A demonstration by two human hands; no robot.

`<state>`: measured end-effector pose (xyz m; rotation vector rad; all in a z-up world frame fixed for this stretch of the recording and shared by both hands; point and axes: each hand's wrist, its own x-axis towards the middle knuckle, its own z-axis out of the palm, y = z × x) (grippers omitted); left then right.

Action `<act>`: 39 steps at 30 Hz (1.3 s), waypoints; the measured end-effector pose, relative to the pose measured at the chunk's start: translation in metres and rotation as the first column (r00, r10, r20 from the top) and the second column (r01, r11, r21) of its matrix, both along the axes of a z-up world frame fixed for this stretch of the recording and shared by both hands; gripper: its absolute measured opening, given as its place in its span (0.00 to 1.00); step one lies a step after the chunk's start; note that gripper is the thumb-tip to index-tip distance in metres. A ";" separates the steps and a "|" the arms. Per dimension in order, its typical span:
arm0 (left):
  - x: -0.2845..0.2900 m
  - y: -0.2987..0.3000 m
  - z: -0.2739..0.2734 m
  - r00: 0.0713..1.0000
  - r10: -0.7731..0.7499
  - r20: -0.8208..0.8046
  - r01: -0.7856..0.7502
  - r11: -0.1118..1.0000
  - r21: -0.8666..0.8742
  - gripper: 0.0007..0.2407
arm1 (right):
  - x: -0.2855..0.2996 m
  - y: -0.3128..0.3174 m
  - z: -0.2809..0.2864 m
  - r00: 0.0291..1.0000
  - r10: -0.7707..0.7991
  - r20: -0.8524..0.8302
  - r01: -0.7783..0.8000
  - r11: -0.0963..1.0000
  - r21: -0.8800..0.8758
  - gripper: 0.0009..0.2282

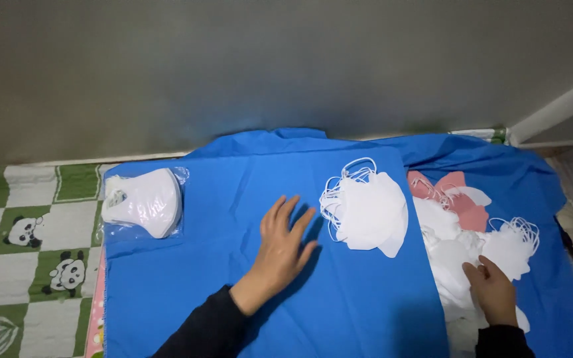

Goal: Stacking individual face masks and then placing the stack into a clear plastic bag.

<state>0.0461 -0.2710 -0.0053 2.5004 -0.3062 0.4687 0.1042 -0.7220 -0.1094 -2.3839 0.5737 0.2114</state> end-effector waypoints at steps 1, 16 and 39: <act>-0.012 0.006 -0.001 1.000 0.001 0.000 -0.001 1.000 0.002 0.28 | 0.008 0.000 -0.005 1.000 0.001 0.000 -0.001 1.000 0.002 0.25; -0.087 0.044 -0.024 0.965 0.147 -0.220 -0.163 0.985 -0.058 0.24 | 0.037 0.016 0.006 0.960 -0.121 -0.254 0.143 0.987 0.071 0.37; -0.084 0.045 -0.018 0.975 0.119 -0.186 -0.125 0.992 -0.021 0.20 | 0.049 0.045 0.071 0.934 -0.228 -0.275 0.312 0.895 0.319 0.31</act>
